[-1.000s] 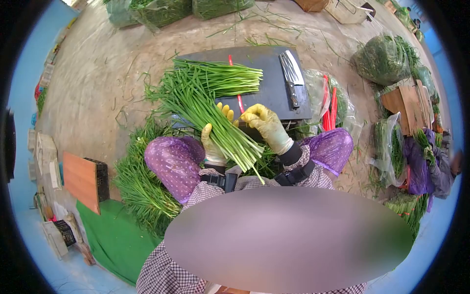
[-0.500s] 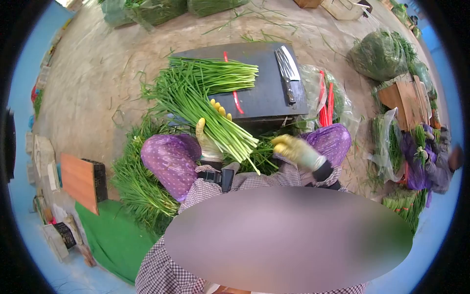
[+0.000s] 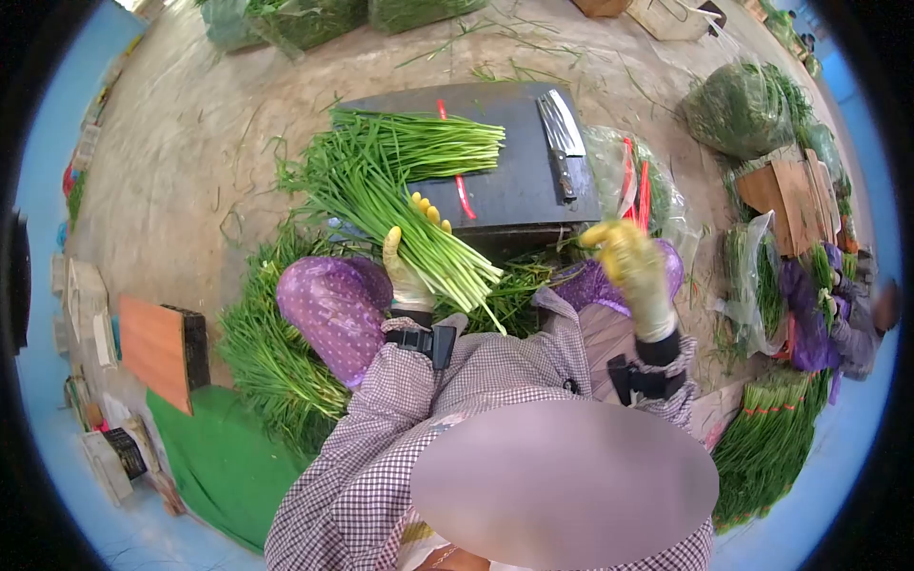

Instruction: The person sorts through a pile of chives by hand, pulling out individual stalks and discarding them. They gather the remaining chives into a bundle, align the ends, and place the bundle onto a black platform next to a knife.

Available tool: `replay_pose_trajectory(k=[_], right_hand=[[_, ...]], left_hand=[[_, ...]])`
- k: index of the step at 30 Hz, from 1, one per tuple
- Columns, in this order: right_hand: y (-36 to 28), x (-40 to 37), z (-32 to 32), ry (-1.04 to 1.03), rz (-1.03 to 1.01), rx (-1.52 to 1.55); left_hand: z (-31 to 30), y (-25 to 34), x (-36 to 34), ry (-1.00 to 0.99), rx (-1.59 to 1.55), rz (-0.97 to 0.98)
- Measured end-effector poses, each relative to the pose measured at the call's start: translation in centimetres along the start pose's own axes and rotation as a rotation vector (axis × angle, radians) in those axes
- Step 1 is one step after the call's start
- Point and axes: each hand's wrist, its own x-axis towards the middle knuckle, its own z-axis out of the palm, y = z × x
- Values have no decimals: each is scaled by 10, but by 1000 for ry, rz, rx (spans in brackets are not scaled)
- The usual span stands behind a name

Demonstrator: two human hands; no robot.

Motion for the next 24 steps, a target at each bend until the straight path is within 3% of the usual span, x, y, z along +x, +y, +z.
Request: replay_pose_trajectory(k=[2,3,4,7,10,16,19,20,21,23,24], right_hand=[[20,-6,29,-290,-102,-59],[29,-17,54,-334,105,-53],[35,-26,75,-386,221,165],[58,-31,102,-498,333,161],[36,-19,92,-366,216,144],[20,-10,74,-211,326,273],[47,-19,79,-317,126,56],[48,-28,87,-387,231,164],[37,-30,87,-536,202,-240],[47,-37,93,-596,108,-444],[45,-37,92,-481,103,-295]], left_hand=[[-2,0,0,4,-11,-1],[-3,0,0,10,-3,3],[-4,0,1,14,4,4],[-5,-1,-2,27,27,2],[-2,0,-1,18,35,3],[-6,-1,1,-6,26,8],[-10,-1,2,-24,43,25],[-9,-2,2,-27,39,30],[-7,-2,1,-10,22,28],[-3,-3,0,24,-10,22],[-1,-3,0,23,-8,14]])
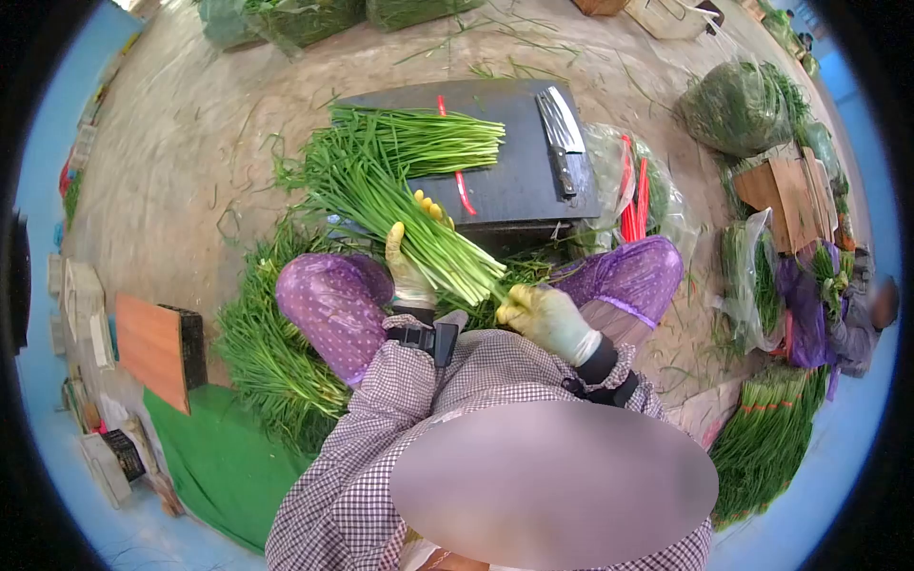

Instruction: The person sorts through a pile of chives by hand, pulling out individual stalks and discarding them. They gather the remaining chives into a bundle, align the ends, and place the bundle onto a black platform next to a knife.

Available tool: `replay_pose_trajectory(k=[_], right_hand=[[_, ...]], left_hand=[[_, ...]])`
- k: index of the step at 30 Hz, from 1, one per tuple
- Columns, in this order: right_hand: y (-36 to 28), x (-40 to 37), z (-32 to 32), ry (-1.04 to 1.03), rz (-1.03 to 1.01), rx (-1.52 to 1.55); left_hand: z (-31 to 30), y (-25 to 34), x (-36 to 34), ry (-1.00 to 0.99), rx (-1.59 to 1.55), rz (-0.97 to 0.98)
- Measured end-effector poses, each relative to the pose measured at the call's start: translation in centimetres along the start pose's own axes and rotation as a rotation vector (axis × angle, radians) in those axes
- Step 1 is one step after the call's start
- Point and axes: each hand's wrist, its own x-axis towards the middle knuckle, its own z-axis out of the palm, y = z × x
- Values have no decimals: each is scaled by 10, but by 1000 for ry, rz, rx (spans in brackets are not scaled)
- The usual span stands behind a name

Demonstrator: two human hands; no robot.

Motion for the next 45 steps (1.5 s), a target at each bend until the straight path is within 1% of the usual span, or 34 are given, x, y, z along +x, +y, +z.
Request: replay_pose_trajectory(k=[1,2,3,5,6,7,8,11,12,15,16,19,20,21,22,23,24,25,26,27,29,30,33,34,35,37,39,40,41,43,45], right_hand=[[-4,-2,-3,107,-26,151],[-8,1,-15,151,-72,198],[-24,0,-33,174,3,198],[-44,-2,-62,293,-47,285],[-47,-1,-69,390,-111,292],[-47,1,-73,485,-174,300],[-44,6,-75,568,-196,421],[-41,16,-73,744,-220,613],[-43,18,-73,765,-262,671],[-49,33,-72,949,-346,794],[-49,32,-76,878,-323,738],[-49,49,-61,815,-407,632],[-53,46,-65,716,-225,151],[-27,61,-57,742,-558,-488],[-26,60,-42,446,-391,20],[-13,60,-24,253,-84,96],[8,63,2,230,-109,267],[25,67,15,214,-27,15],[26,67,18,216,-50,-49],[26,67,20,218,-74,-110],[28,65,19,245,-125,16],[29,62,16,264,-149,79],[18,39,-11,329,75,200],[41,35,-8,440,3,175],[62,28,-12,471,63,62],[126,10,-12,502,28,-645],[125,-5,-26,323,245,-827],[110,-12,-35,230,358,-911],[93,-15,-41,342,249,-947],[27,-3,-45,564,25,-1009],[-12,17,-39,613,-167,-783]], left_hand=[[2,1,-1,2,3,-6],[3,2,-2,4,6,-12],[1,3,-2,-28,5,-16],[-9,4,0,-97,-1,-28],[-9,3,2,-101,-24,-21],[-10,3,2,-89,-46,-29],[-11,2,1,-77,-69,-36],[-4,3,-2,-86,-134,-56],[-3,4,-2,-99,-154,-63],[-4,4,-1,-98,-171,-66],[-5,4,-1,-97,-159,-60],[-4,1,0,-95,-132,-60],[-4,0,0,-91,-126,-61],[-2,0,-1,-83,-120,-62],[3,-1,-1,-95,-118,-68],[2,0,0,-103,-103,-77],[2,0,0,-111,-89,-86],[1,0,-1,-117,-74,-96],[14,0,-4,-95,-124,-118],[6,-1,-3,-79,-117,-107],[-16,-3,2,-49,-101,-92],[-15,-4,4,-58,-65,-72],[-3,-1,0,-38,-37,-67],[-1,1,0,-26,10,-51],[1,1,0,-12,39,-35],[6,3,0,15,98,0],[3,2,0,16,76,-4],[3,2,0,16,67,-11],[3,0,0,20,67,-15],[3,0,0,27,67,-23],[0,-2,2,22,56,-31]])
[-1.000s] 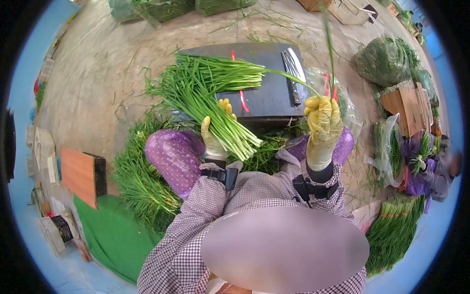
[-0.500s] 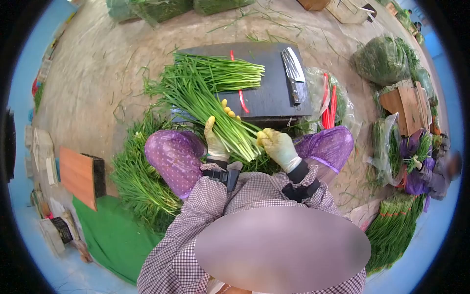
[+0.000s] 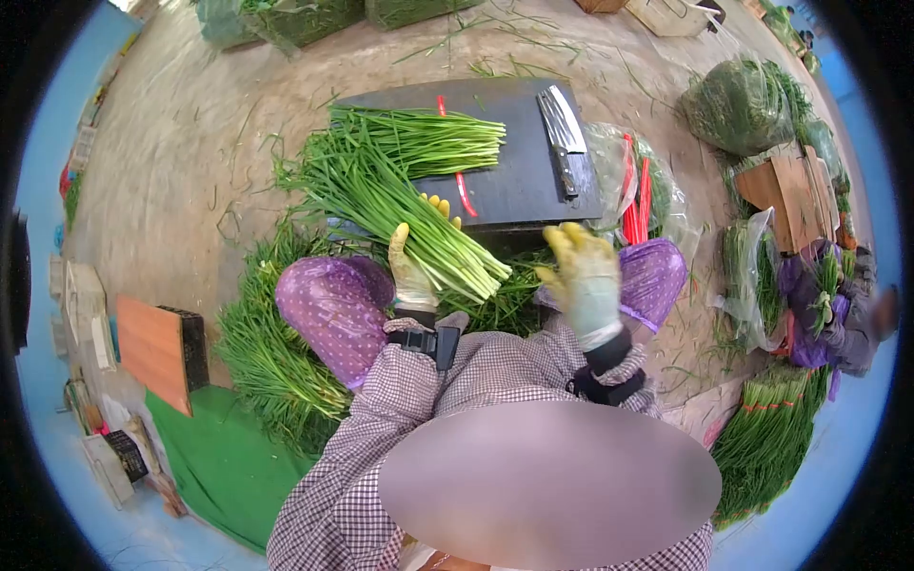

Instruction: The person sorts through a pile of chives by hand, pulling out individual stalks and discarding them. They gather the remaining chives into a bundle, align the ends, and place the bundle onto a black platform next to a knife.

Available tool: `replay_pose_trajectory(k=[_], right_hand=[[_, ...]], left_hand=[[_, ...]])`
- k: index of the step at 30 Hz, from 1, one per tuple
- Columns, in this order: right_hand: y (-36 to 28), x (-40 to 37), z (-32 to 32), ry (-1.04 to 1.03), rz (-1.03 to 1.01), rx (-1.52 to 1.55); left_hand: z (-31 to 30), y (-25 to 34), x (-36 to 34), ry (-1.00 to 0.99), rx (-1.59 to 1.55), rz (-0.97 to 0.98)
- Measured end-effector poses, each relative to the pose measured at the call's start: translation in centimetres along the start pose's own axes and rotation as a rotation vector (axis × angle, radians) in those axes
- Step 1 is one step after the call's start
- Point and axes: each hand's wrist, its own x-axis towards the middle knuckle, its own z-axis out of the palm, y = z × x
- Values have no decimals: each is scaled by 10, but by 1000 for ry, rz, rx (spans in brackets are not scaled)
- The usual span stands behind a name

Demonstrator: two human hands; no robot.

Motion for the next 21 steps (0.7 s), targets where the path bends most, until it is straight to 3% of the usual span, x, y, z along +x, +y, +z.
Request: replay_pose_trajectory(k=[2,4,9,12,13,16,17,18,20,21], right_hand=[[-23,12,18,-50,-142,387],[-41,22,43,-179,-291,393],[-53,29,74,-71,-491,9],[-51,35,88,-45,-536,-12],[-53,38,87,-73,-467,54],[-47,56,76,161,-161,690],[-40,57,60,156,6,889],[-29,60,49,245,14,850],[5,49,45,181,101,850],[23,39,46,-11,108,672]], left_hand=[[-1,-1,0,5,-1,-10],[-1,-1,0,20,12,-18],[-11,1,4,60,-38,-8],[-18,-3,7,51,-51,-30],[-19,-3,9,29,-57,-40],[-16,-2,7,7,-11,-18],[-13,0,5,8,16,-1],[-13,1,5,11,6,6],[-10,0,5,12,-20,12],[-10,-1,6,19,-16,11]])
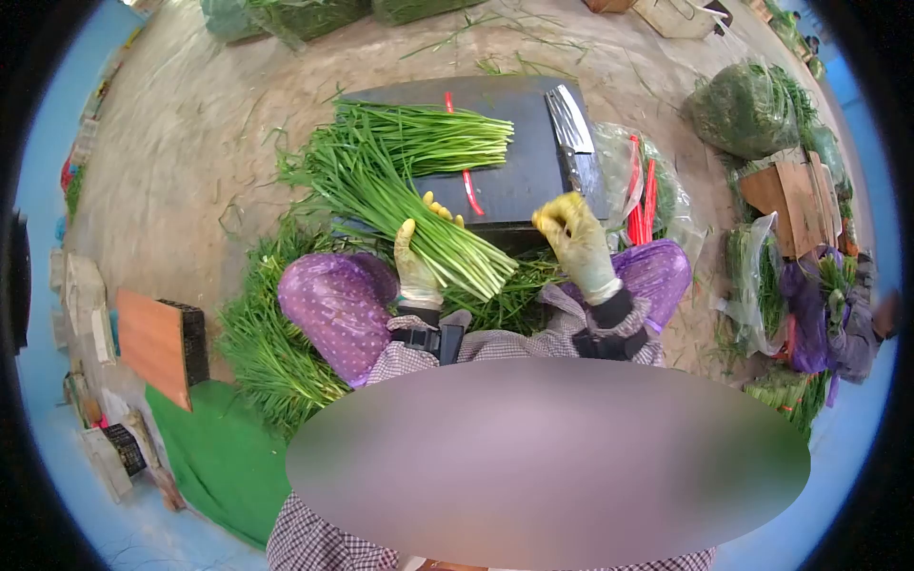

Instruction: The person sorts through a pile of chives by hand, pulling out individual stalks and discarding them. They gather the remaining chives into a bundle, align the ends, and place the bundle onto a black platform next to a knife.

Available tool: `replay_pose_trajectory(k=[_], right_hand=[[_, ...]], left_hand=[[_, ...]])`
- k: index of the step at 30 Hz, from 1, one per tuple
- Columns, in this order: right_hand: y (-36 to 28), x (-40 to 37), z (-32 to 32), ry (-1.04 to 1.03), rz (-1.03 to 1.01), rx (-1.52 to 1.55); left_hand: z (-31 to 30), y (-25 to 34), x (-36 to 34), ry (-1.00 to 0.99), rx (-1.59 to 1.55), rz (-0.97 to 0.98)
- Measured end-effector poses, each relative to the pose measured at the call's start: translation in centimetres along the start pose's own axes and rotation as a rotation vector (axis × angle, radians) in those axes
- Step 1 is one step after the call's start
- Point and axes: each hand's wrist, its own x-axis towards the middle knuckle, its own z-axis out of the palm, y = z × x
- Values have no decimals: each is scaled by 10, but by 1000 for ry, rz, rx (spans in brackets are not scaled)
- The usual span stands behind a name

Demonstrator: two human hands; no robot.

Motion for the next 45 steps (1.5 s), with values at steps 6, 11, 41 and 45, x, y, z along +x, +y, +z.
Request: replay_pose_trajectory(k=[6,11,41,45], right_hand=[[-38,-23,12,-257,-162,-165],[-13,-16,50,-359,-233,-216],[-4,-39,116,-156,-329,-802],[-4,-28,103,-149,9,-119]], left_hand=[[1,-5,0,42,60,-11],[9,1,-4,17,25,-52],[-27,-14,8,218,62,-41],[-28,-9,10,162,110,-23]])
